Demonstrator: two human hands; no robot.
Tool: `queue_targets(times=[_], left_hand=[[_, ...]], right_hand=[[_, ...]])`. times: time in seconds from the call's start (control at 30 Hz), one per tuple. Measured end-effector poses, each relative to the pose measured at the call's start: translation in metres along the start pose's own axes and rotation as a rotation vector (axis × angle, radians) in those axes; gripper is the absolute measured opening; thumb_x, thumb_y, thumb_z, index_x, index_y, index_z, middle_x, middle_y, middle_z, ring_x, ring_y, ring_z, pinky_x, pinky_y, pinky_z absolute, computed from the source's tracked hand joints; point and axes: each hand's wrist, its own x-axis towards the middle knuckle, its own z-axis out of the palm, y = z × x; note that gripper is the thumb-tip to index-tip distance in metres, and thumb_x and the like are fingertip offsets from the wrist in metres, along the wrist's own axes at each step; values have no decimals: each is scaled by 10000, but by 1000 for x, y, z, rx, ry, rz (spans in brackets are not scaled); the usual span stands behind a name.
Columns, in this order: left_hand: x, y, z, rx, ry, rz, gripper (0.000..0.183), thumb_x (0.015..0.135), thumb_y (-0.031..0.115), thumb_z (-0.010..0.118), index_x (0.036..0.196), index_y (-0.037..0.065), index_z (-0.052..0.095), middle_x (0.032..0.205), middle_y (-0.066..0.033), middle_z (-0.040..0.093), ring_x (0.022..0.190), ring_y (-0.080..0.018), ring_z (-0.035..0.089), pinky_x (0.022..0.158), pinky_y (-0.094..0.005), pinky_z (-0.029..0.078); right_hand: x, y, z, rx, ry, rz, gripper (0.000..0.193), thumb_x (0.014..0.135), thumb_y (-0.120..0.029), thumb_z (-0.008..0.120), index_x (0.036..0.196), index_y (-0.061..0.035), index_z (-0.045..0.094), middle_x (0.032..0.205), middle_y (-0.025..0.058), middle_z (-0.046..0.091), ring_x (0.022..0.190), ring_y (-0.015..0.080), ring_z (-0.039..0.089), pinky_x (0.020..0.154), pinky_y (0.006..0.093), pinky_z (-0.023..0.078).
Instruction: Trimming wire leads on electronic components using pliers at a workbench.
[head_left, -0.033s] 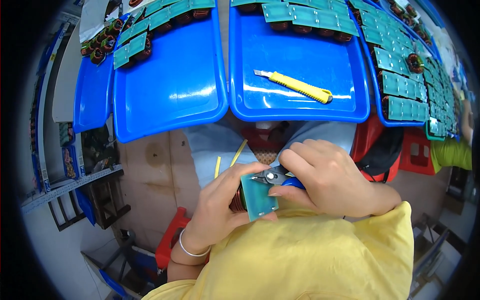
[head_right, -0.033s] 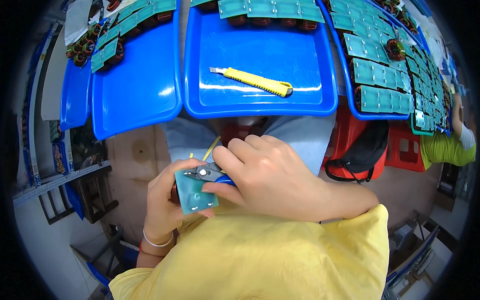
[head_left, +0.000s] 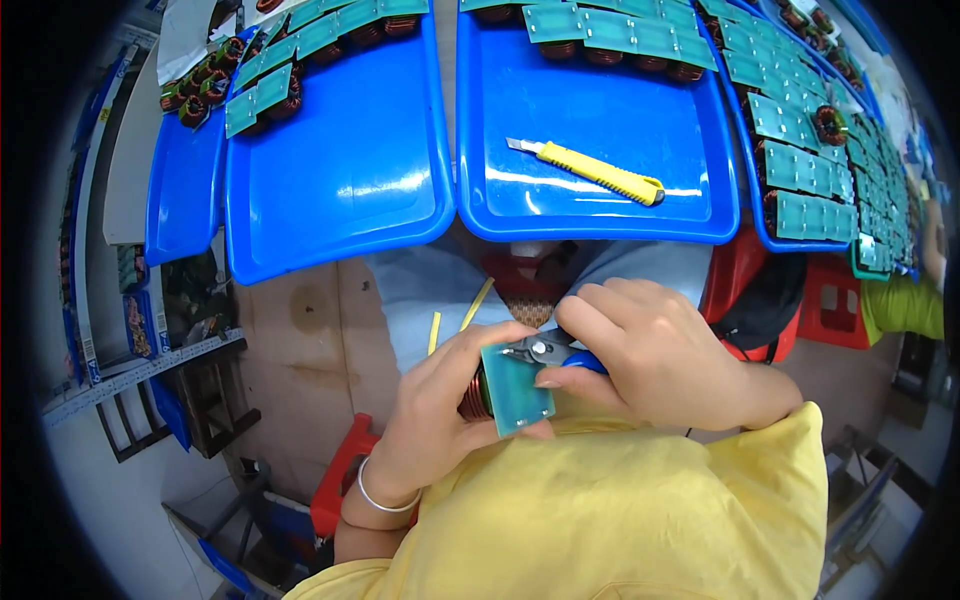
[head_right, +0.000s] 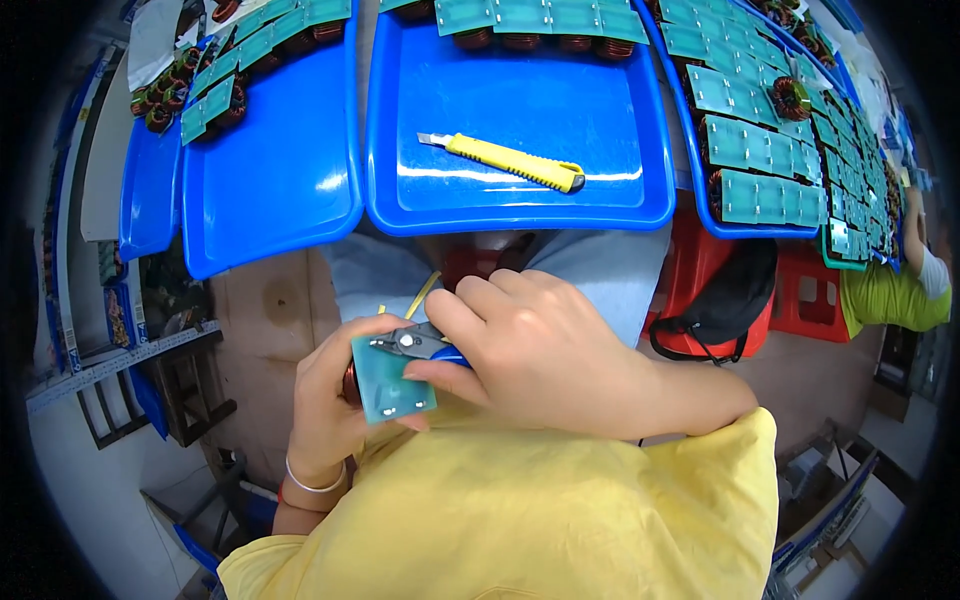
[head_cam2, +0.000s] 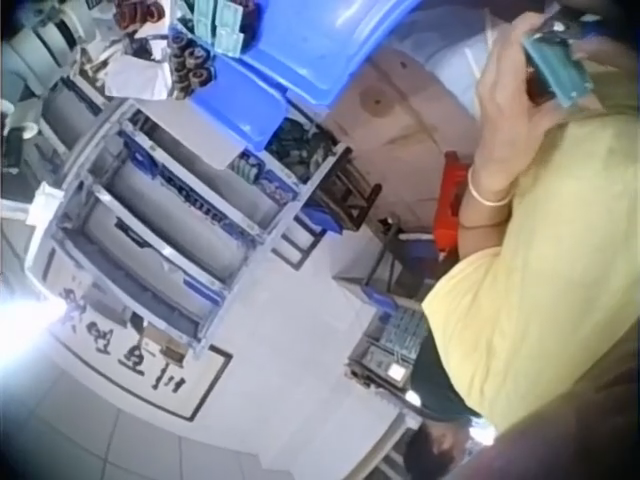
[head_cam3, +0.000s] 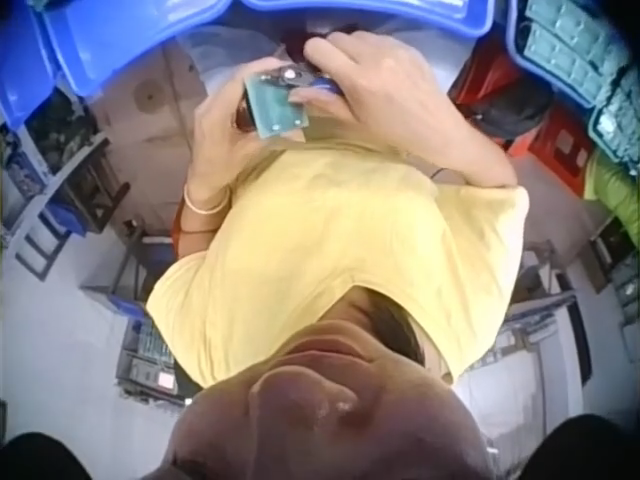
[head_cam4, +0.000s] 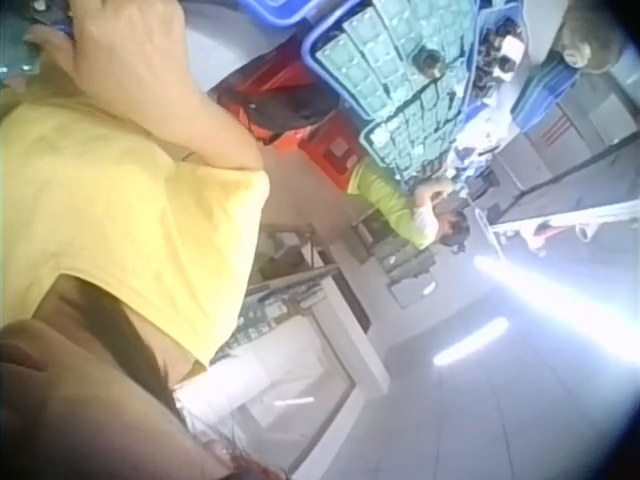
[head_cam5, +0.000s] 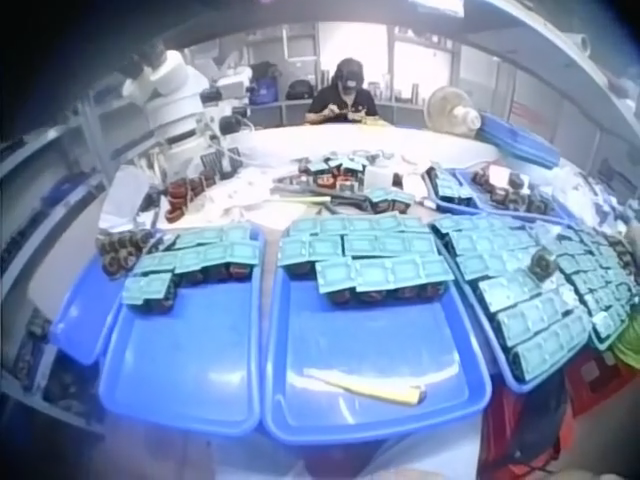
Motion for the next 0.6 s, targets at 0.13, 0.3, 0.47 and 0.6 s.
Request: queue_targets(times=[0.13,0.3,0.47,0.6], left_hand=[[4,-26,8,68,5,-53,596,587,200,842,1056,-9,541,927,-66,601,770,-121,565,667,-241,467],[16,-116,30,-559,-201,-716,325,831,269,647,928,-29,563,746,-50,589,600,-93,515,539,-211,413],[-1,-137,34,-674,-233,-707,390,897,329,545,1020,-41,542,799,-67,597,597,-103,516,505,-221,399],[0,-73,7,-847,-110,-376,528,865,349,587,1183,-49,449,912,-113,585,667,-137,544,522,-211,404]], right_hand=[[6,18,15,133,-278,202,343,846,-342,580,868,-6,519,678,213,544,651,364,553,572,402,427],[-7,103,126,469,-513,409,553,926,-457,395,715,31,550,595,198,556,517,341,553,528,396,459],[-4,116,136,846,-843,780,570,926,-491,374,712,11,541,552,84,506,512,185,544,500,312,449],[-10,93,80,756,-580,599,504,905,-485,433,772,-9,531,603,76,519,549,186,562,511,302,438]])
